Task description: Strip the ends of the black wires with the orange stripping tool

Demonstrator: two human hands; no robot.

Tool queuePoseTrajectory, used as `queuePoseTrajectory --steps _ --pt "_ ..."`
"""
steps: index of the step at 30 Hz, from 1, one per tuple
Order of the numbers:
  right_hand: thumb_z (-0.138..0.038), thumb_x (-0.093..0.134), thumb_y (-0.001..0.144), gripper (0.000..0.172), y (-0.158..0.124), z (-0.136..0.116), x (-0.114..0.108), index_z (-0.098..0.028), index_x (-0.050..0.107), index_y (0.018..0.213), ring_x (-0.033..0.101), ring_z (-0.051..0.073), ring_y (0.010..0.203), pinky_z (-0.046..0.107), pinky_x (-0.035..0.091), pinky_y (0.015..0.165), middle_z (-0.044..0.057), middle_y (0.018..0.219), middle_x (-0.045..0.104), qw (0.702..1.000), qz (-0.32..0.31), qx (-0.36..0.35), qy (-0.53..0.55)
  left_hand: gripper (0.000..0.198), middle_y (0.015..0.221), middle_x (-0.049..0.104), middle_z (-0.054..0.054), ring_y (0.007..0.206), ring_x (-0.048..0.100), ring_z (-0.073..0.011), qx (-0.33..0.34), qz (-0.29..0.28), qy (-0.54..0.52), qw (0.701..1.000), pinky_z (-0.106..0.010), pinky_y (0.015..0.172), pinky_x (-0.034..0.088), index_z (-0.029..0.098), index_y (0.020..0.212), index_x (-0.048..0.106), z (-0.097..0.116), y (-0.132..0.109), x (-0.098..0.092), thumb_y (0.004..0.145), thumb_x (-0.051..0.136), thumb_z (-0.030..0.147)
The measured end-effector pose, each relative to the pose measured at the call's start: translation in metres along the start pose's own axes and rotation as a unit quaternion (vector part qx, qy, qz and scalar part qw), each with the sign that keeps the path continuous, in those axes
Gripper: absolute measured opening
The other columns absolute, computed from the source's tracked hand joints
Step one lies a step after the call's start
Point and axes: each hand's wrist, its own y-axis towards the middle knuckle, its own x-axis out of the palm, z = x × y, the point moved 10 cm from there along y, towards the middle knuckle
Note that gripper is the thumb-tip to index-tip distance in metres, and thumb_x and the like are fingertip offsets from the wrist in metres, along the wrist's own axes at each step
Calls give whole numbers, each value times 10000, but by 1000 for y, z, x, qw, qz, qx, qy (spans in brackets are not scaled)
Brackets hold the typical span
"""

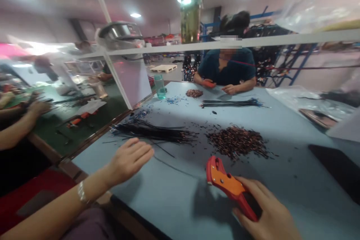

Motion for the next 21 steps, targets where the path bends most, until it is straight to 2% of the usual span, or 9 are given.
queuePoseTrajectory --steps 2,5,7,9,12,16,18,21 --pt "-372 635 746 401 4 -4 -9 -226 658 1119 734 267 829 321 586 687 66 1036 748 1000 2 11 2 231 798 679 -43 712 573 -167 28 -70 -1 997 -359 813 431 167 900 614 27 -10 14 929 413 57" --pt "-342 616 715 391 7 -5 -24 -209 671 1079 737 267 786 334 592 686 64 983 756 998 45 38 4 250 673 586 -18 618 510 -168 24 -175 -80 981 -332 678 430 177 743 571 44 -24 44 910 424 61" --pt "-349 625 708 387 6 -3 -26 -211 676 1066 738 262 744 324 591 638 52 949 763 998 49 47 6 250 696 588 -25 634 520 -165 -21 -207 -166 964 -292 613 413 180 736 581 40 -28 60 921 438 90" --pt "-365 643 722 384 5 1 -24 -218 675 1075 741 255 711 302 582 574 41 936 771 999 32 40 5 165 821 631 -39 711 566 -154 -102 -240 -308 915 -253 636 434 186 820 627 26 -34 76 932 507 203" --pt "-392 649 752 378 3 5 -22 -221 669 1088 740 246 659 287 563 505 41 903 777 1000 17 11 -4 158 916 657 -19 751 611 -109 -151 -243 -343 895 -194 696 457 203 940 649 1 -38 80 949 493 220" --pt "-418 650 761 381 2 6 -24 -238 673 1095 734 242 615 289 551 471 40 877 780 1000 24 -14 -8 178 902 657 -29 771 621 -109 -220 -225 -344 885 -193 729 466 173 934 658 -32 -48 68 953 491 229" --pt "-438 663 745 390 1 6 -26 -248 673 1086 733 247 611 296 547 465 40 874 781 999 32 -16 -5 200 903 655 -41 789 620 -120 -235 -222 -344 881 -205 740 462 162 944 667 -34 -50 65 960 479 229" --pt "-448 678 734 390 1 8 -24 -267 658 1079 733 259 616 311 544 469 32 862 777 999 30 -10 -9 137 937 661 -40 835 619 -145 -213 -242 -363 874 -231 772 459 188 964 686 -16 -45 71 896 614 283"
